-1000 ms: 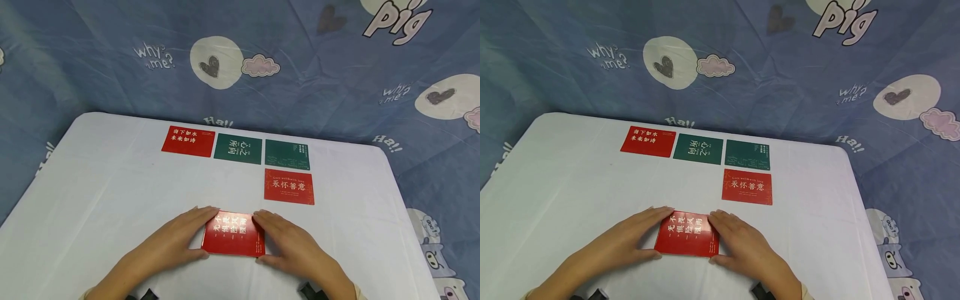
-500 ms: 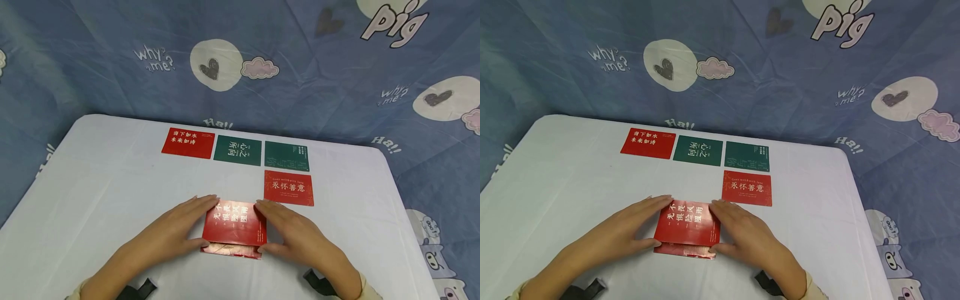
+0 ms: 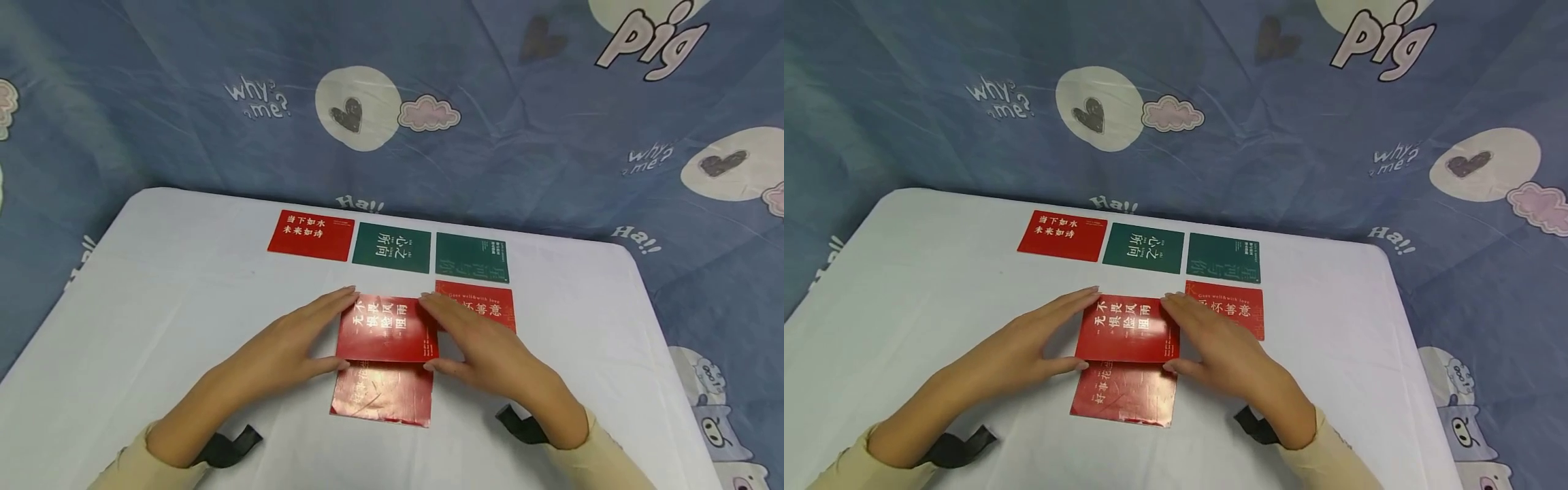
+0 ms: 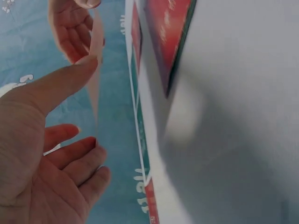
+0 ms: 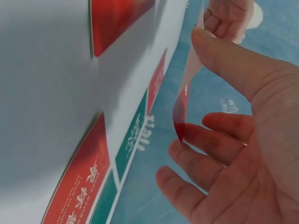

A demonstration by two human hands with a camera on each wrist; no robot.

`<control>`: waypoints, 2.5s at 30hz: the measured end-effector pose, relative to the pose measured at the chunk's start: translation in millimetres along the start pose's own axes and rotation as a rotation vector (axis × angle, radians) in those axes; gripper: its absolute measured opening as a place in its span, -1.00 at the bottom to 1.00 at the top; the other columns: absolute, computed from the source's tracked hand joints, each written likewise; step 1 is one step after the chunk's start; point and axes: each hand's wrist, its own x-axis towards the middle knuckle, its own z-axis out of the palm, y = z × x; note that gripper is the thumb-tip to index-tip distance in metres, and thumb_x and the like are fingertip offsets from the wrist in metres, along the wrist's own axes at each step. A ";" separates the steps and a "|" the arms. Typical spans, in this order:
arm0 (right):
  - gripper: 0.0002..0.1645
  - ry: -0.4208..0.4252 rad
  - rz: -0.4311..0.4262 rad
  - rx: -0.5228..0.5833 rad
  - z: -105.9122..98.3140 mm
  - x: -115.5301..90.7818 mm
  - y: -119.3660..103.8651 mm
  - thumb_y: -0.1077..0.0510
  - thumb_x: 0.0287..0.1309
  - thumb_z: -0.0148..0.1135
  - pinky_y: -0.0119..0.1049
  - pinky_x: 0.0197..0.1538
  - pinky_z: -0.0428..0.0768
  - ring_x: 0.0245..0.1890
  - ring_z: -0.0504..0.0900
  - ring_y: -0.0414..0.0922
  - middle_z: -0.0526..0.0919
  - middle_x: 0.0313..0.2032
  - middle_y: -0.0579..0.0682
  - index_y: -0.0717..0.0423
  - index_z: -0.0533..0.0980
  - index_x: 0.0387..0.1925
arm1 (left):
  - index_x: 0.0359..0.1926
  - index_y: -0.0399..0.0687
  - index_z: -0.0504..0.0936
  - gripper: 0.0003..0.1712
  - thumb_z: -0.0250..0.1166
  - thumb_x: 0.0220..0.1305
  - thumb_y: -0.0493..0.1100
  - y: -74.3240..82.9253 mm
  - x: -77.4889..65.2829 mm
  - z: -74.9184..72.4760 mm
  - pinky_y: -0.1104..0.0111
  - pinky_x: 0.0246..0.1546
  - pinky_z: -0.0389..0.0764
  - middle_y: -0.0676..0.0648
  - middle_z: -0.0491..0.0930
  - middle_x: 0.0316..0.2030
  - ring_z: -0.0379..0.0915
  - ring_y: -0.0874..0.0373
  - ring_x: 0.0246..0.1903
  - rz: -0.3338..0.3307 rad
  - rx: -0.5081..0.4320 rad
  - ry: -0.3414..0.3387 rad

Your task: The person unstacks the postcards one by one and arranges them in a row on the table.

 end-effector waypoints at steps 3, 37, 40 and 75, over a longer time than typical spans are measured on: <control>0.20 -0.003 -0.009 0.027 -0.2 7.1 4.9 -0.20 0.07 0.61 0.00 0.28 0.59 0.50 0.35 0.01 0.35 0.52 0.00 -0.01 0.21 0.61 | 0.65 0.12 0.16 0.19 0.64 0.12 0.04 -4.7 6.8 -0.6 -0.04 0.33 0.50 0.05 0.16 0.60 0.15 -0.01 0.54 -0.011 -0.006 -0.003; 0.17 -0.092 0.083 0.025 18.8 57.8 29.3 -0.14 0.14 0.56 0.04 0.50 0.31 0.58 0.18 0.06 0.26 0.56 0.08 0.10 0.17 0.62 | 0.64 -0.06 0.18 0.18 0.65 0.10 -0.08 -44.0 67.0 -3.4 -0.14 0.35 0.45 -0.21 0.32 0.51 0.25 -0.21 0.47 -0.053 0.057 -0.094; 0.18 -0.095 0.089 0.028 19.9 58.9 29.4 -0.15 0.12 0.57 0.03 0.49 0.33 0.57 0.19 0.05 0.27 0.56 0.07 0.09 0.18 0.62 | 0.64 -0.07 0.16 0.19 0.65 0.10 -0.09 -44.8 67.3 -3.1 -0.14 0.34 0.45 -0.21 0.31 0.52 0.25 -0.21 0.48 -0.057 0.047 -0.102; 0.16 -0.123 0.099 0.036 28.5 61.1 34.9 -0.13 0.11 0.58 -0.02 0.61 0.04 0.59 0.13 0.02 0.24 0.57 0.07 0.11 0.20 0.61 | 0.64 -0.11 0.16 0.14 0.61 0.16 -0.11 -44.0 68.5 0.7 -0.12 0.37 0.43 -0.22 0.32 0.51 0.27 -0.20 0.47 -0.037 0.067 -0.096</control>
